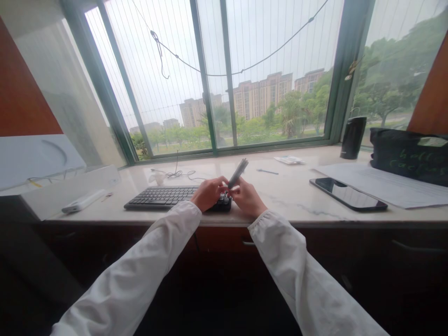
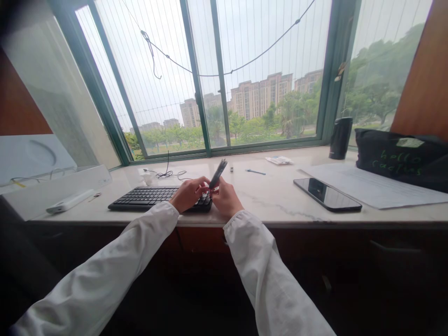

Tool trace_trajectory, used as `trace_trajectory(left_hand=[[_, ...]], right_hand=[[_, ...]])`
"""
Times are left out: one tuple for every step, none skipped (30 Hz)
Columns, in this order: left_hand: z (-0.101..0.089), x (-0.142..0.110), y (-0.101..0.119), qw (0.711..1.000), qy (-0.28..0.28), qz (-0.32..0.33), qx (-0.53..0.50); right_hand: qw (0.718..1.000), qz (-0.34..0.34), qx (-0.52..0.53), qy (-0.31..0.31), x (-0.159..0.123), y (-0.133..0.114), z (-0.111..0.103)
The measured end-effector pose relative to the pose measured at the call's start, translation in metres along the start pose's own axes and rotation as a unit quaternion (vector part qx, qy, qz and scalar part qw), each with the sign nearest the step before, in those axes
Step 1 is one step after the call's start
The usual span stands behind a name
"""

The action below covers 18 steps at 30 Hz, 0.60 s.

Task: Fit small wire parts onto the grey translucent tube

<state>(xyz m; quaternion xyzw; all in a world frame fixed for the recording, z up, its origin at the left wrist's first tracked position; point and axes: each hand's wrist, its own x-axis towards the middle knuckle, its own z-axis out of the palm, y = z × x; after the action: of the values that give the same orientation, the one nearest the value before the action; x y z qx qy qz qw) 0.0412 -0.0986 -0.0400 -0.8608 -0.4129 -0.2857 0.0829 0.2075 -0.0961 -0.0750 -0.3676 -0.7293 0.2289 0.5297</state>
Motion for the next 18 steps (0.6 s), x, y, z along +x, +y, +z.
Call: trace_trajectory(left_hand=[[0.000, 0.000, 0.000, 1.000, 0.002, 0.000, 0.000], [-0.001, 0.000, 0.000, 1.000, 0.003, 0.002, 0.000], [-0.002, 0.000, 0.000, 1.000, 0.005, 0.004, 0.001], [-0.003, 0.000, 0.000, 1.000, 0.005, 0.007, 0.002], [-0.004, 0.000, -0.001, 1.000, 0.006, 0.010, 0.005], [-0.005, 0.000, -0.001, 1.000, 0.005, 0.013, 0.007], [-0.005, 0.000, -0.001, 1.000, 0.004, 0.015, 0.011], [-0.006, 0.000, -0.001, 1.000, 0.004, 0.017, 0.015], [-0.007, -0.001, -0.001, 1.000, 0.005, 0.018, 0.020], [-0.008, -0.002, -0.001, 1.000, 0.006, 0.018, 0.025], [-0.009, -0.003, -0.001, 0.999, 0.007, 0.016, 0.031], [-0.010, -0.005, -0.001, 0.999, 0.008, 0.014, 0.037], [-0.011, -0.006, -0.001, 0.999, 0.009, 0.012, 0.042], [-0.012, -0.007, -0.001, 0.999, 0.010, 0.011, 0.045], [-0.013, -0.008, 0.000, 0.999, 0.009, 0.011, 0.048], [-0.014, -0.009, 0.000, 0.999, 0.008, 0.011, 0.050], [-0.014, -0.010, 0.000, 0.999, 0.007, 0.013, 0.051], [-0.015, -0.011, 0.001, 0.999, 0.006, 0.015, 0.052]], right_hand=[[1.000, 0.003, -0.006, 0.004, -0.001, -0.001, -0.001], [1.000, 0.006, -0.012, 0.009, -0.001, -0.002, -0.002], [1.000, 0.009, -0.018, 0.013, -0.001, -0.003, -0.003], [1.000, 0.010, -0.022, 0.016, -0.001, -0.004, -0.004], [0.999, 0.010, -0.026, 0.018, -0.001, -0.005, -0.005], [0.999, 0.009, -0.029, 0.018, -0.001, -0.006, -0.005], [0.999, 0.007, -0.030, 0.018, -0.002, -0.006, -0.006], [0.999, 0.005, -0.030, 0.016, -0.002, -0.007, -0.006], [0.999, 0.003, -0.029, 0.014, -0.002, -0.008, -0.006], [1.000, 0.002, -0.026, 0.011, -0.002, -0.009, -0.006], [1.000, 0.003, -0.022, 0.008, -0.003, -0.009, -0.006], [1.000, 0.005, -0.018, 0.003, -0.004, -0.010, -0.006], [1.000, 0.007, -0.013, -0.002, -0.004, -0.010, -0.006], [1.000, 0.010, -0.005, -0.007, -0.005, -0.010, -0.007], [1.000, 0.014, 0.005, -0.012, -0.006, -0.011, -0.007], [1.000, 0.017, 0.017, -0.017, -0.007, -0.011, -0.007], [0.999, 0.020, 0.029, -0.021, -0.007, -0.011, -0.007], [0.999, 0.022, 0.041, -0.025, -0.008, -0.010, -0.008]])
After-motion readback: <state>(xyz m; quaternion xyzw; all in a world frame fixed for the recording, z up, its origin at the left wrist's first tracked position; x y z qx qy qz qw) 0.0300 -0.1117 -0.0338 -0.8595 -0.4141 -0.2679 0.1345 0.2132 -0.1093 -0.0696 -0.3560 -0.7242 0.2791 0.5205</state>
